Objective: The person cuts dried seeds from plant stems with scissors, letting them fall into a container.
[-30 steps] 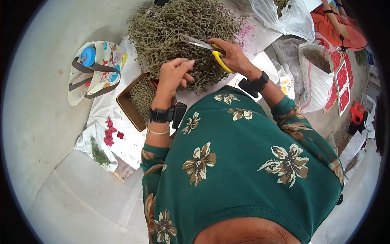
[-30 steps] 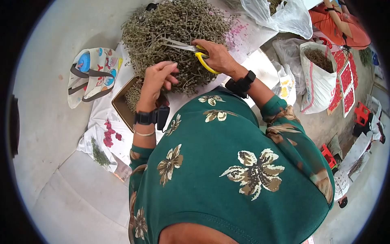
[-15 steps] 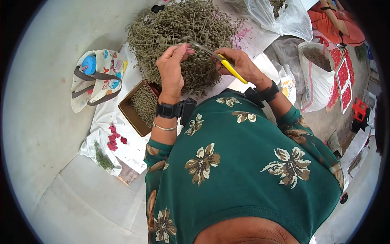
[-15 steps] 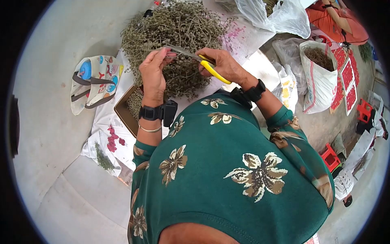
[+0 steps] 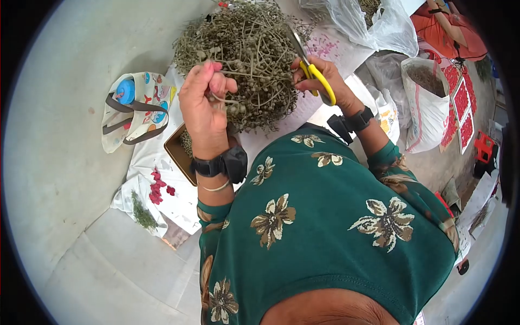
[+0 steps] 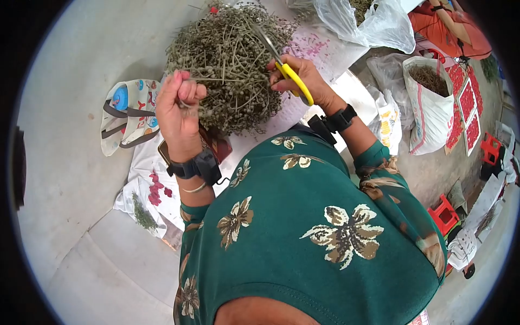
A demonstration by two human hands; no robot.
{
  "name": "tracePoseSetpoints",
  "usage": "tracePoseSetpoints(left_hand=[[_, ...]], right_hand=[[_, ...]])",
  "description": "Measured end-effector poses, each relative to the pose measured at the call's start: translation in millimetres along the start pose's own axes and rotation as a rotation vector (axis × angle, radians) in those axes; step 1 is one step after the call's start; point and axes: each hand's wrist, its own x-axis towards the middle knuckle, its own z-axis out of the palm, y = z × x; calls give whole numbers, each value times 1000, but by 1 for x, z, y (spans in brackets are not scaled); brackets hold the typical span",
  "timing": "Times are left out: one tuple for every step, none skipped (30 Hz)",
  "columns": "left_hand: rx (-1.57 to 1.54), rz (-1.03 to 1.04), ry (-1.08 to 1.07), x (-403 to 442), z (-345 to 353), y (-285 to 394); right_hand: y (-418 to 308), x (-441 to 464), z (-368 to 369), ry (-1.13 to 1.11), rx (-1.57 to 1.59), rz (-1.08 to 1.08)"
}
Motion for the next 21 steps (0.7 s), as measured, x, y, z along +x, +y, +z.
tracePoseSetpoints(left_hand=[[40, 37, -18, -6, 4, 5], [77, 73, -34, -12, 8, 9], [112, 111, -49, -16, 9, 10], [107, 114, -45, -16, 8, 8], [76, 127, -44, -13, 5, 7], [51, 134, -41, -11, -1, 7], [27, 138, -39, -10, -6, 7], [31, 138, -38, -9, -12, 6], [80, 119, -17, -9, -20, 3], [126, 98, 9, -11, -26, 0], [171, 76, 36, -13, -30, -3], [169, 73, 43, -14, -30, -5], [144, 65, 56, -15, -29, -7], [118, 58, 67, -15, -27, -10], [92, 50, 79, -16, -26, -12], [89, 47, 82, -16, -30, -13], [-23, 8, 17, -15, -36, -17], [-134, -30, -51, -14, -41, -20], [-244, -70, -119, -13, -45, -22], [-244, -72, -120, -14, -46, -23], [-258, -58, -111, -13, -46, -25]], right_hand=[[5, -1, 1, -18, -8, 8], [10, -2, 3, -14, -4, 13], [14, -3, 6, -24, -23, 23], [16, -1, 7, -39, -47, 30], [16, 2, 8, -58, -71, 32], [12, 2, 8, -63, -69, 31], [5, 0, 8, -59, -97, 44], [-6, -4, 6, -53, -127, 57], [-16, -7, 4, -47, -158, 72], [-27, -12, 4, -51, -158, 80], [-40, -18, 4, -46, -211, 29], [-52, -24, 4, -38, -263, -25], [-64, -30, 3, -39, -261, -20], [-77, -38, 1, -149, -253, 59], [-87, -45, -1, -260, -244, 140], [-92, -48, -1, -371, -234, 221], [-88, -48, -1, -371, -235, 225], [-79, -48, -1, -426, -255, 300], [-69, -49, 1, -479, -273, 375], [-60, -48, 2, -531, -290, 449], [-54, -45, 3, -529, -291, 449]])
